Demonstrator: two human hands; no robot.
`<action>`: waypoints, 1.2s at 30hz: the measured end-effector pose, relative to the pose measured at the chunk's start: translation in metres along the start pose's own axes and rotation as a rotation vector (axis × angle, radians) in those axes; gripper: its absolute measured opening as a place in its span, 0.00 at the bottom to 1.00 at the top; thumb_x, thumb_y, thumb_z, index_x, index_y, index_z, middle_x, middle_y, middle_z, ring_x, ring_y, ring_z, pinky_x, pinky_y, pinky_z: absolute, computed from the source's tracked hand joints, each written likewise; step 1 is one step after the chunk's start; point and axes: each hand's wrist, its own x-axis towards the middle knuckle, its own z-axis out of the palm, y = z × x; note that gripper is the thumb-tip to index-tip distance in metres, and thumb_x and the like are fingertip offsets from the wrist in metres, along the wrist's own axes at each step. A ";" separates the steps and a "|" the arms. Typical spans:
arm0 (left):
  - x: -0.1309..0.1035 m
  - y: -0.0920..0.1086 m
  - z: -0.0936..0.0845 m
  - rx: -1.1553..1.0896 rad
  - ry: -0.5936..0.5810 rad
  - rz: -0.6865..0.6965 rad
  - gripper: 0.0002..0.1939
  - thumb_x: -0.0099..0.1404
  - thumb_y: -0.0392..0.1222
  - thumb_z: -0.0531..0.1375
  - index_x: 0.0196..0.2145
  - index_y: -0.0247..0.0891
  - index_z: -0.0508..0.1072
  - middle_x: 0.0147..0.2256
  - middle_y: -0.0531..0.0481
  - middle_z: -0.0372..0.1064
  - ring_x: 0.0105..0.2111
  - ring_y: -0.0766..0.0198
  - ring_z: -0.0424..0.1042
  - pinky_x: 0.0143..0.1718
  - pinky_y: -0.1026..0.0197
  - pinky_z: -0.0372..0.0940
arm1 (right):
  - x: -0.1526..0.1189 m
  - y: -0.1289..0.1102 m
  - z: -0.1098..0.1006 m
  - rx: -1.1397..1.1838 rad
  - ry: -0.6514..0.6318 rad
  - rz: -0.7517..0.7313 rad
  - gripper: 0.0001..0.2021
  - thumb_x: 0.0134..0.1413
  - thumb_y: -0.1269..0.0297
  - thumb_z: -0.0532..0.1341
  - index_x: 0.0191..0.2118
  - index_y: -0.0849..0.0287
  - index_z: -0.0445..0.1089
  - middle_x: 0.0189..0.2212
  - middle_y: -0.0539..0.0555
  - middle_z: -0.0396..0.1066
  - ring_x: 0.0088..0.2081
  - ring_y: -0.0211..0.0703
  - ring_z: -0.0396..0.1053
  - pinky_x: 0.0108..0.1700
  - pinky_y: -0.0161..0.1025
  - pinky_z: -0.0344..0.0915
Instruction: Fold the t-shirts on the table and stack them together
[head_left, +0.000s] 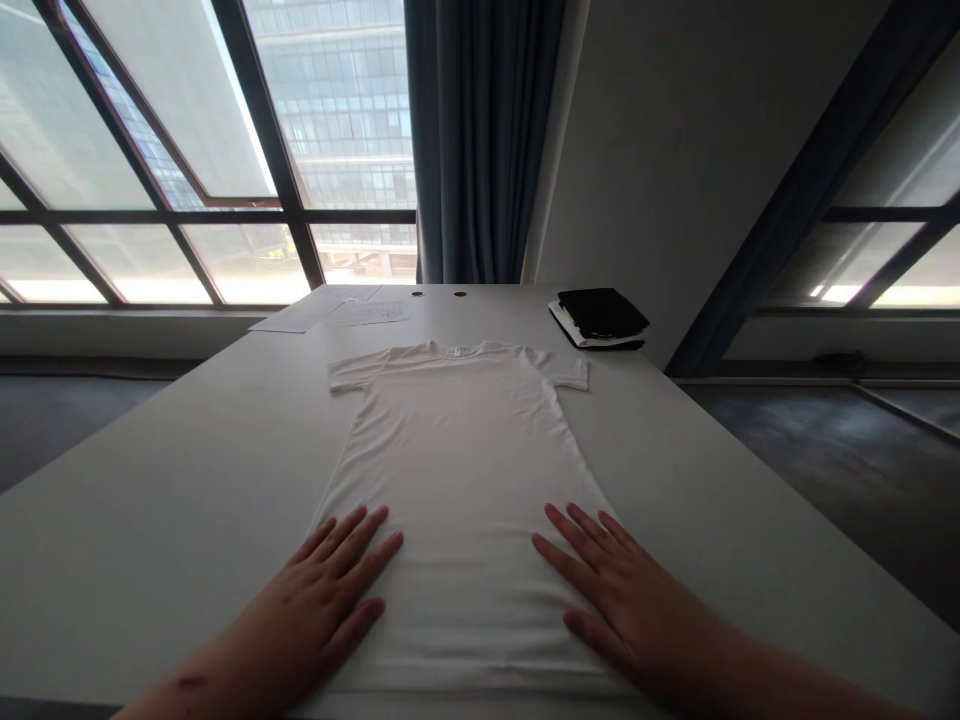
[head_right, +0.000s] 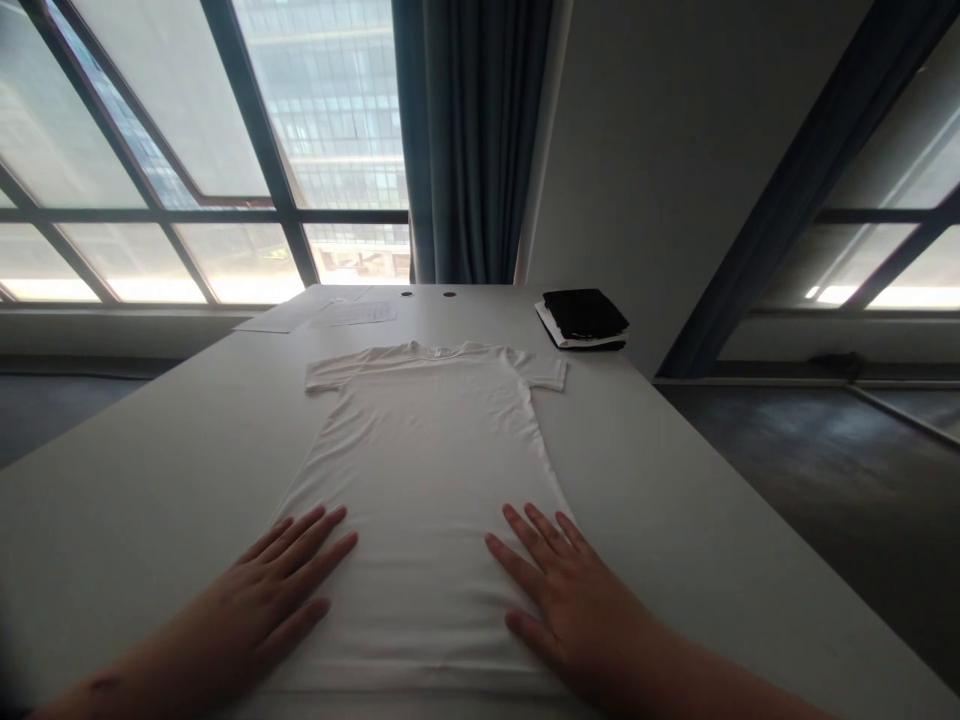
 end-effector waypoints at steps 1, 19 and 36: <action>0.000 0.000 -0.003 -0.008 0.000 -0.006 0.37 0.77 0.57 0.55 0.77 0.63 0.45 0.73 0.54 0.57 0.68 0.49 0.65 0.66 0.46 0.64 | -0.003 -0.001 -0.002 0.009 -0.004 0.002 0.36 0.68 0.37 0.56 0.77 0.33 0.50 0.77 0.53 0.45 0.75 0.69 0.51 0.71 0.75 0.53; 0.354 -0.175 0.057 0.010 -0.303 -0.588 0.30 0.77 0.55 0.47 0.67 0.38 0.70 0.69 0.33 0.63 0.68 0.39 0.62 0.65 0.39 0.59 | 0.375 0.123 -0.086 -0.139 0.079 0.415 0.29 0.73 0.47 0.49 0.69 0.56 0.68 0.70 0.66 0.61 0.69 0.67 0.59 0.67 0.61 0.59; 0.362 -0.216 0.098 -0.086 -0.210 -0.905 0.38 0.75 0.66 0.39 0.75 0.50 0.59 0.78 0.41 0.41 0.75 0.32 0.42 0.67 0.21 0.41 | 0.408 0.187 -0.063 -0.070 0.126 0.511 0.37 0.73 0.45 0.45 0.79 0.60 0.47 0.79 0.62 0.43 0.77 0.61 0.42 0.74 0.68 0.40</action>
